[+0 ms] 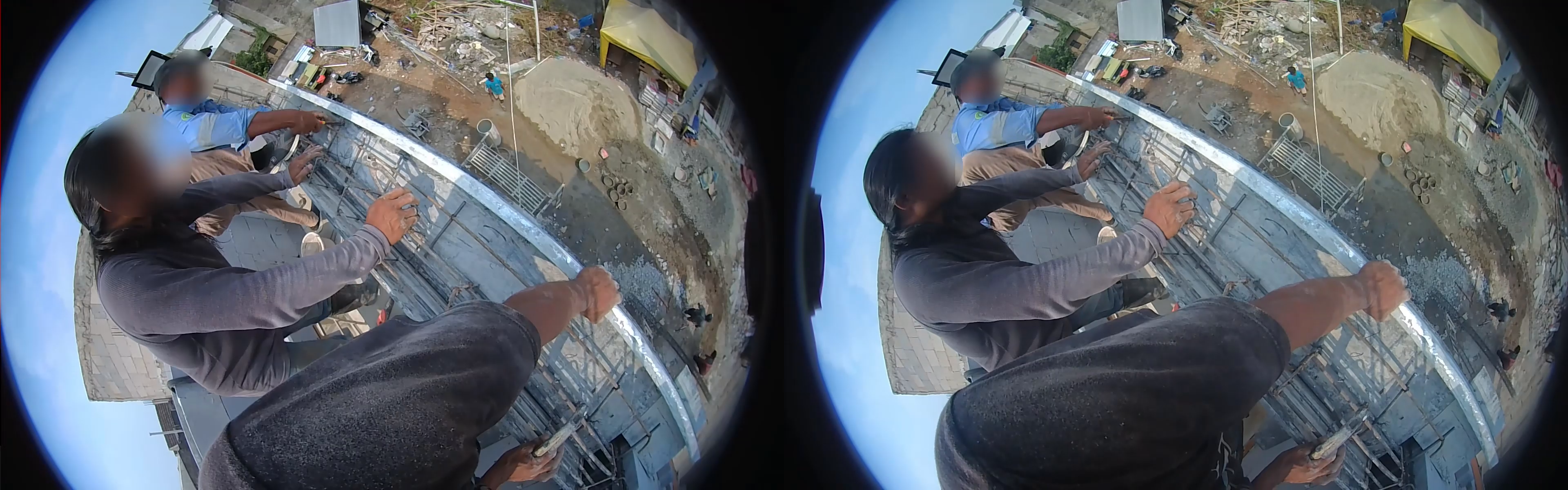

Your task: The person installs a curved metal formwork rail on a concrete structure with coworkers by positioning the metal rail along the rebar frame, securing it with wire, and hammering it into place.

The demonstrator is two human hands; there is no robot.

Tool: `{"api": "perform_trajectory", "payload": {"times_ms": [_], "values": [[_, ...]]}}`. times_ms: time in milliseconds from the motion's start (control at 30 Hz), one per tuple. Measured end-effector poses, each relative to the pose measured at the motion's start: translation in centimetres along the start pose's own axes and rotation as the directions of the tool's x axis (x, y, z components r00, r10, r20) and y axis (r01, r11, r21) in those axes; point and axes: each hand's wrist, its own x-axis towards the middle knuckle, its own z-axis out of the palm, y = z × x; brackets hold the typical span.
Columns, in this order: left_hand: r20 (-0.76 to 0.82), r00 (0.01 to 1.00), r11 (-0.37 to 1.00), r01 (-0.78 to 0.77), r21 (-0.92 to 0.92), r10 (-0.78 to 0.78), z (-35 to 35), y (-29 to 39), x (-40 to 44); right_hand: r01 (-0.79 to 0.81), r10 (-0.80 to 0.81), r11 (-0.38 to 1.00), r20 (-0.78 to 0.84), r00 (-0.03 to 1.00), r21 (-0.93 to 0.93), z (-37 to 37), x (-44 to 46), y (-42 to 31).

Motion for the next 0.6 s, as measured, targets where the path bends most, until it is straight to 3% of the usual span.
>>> {"api": "perform_trajectory", "payload": {"times_ms": [333, 433, 600], "values": [[0.011, 1.0, 1.0, 0.006, -0.022, -0.006, -0.7, 0.1, -0.6, -0.046, 0.047, 0.998, -0.023, 0.999, 0.032, -0.2, 0.2, -0.8], [-0.006, 1.0, 1.0, 0.001, -0.018, -0.001, -0.5, 0.1, -0.6, -0.122, 0.121, 0.992, 0.087, 0.989, 0.011, -0.6, 0.2, -1.2], [0.002, 1.0, 1.0, 0.002, -0.017, -0.002, -0.4, 0.1, -0.4, 0.003, -0.003, 0.998, -0.003, 1.0, 0.061, -1.9, 1.2, -1.7]]}}
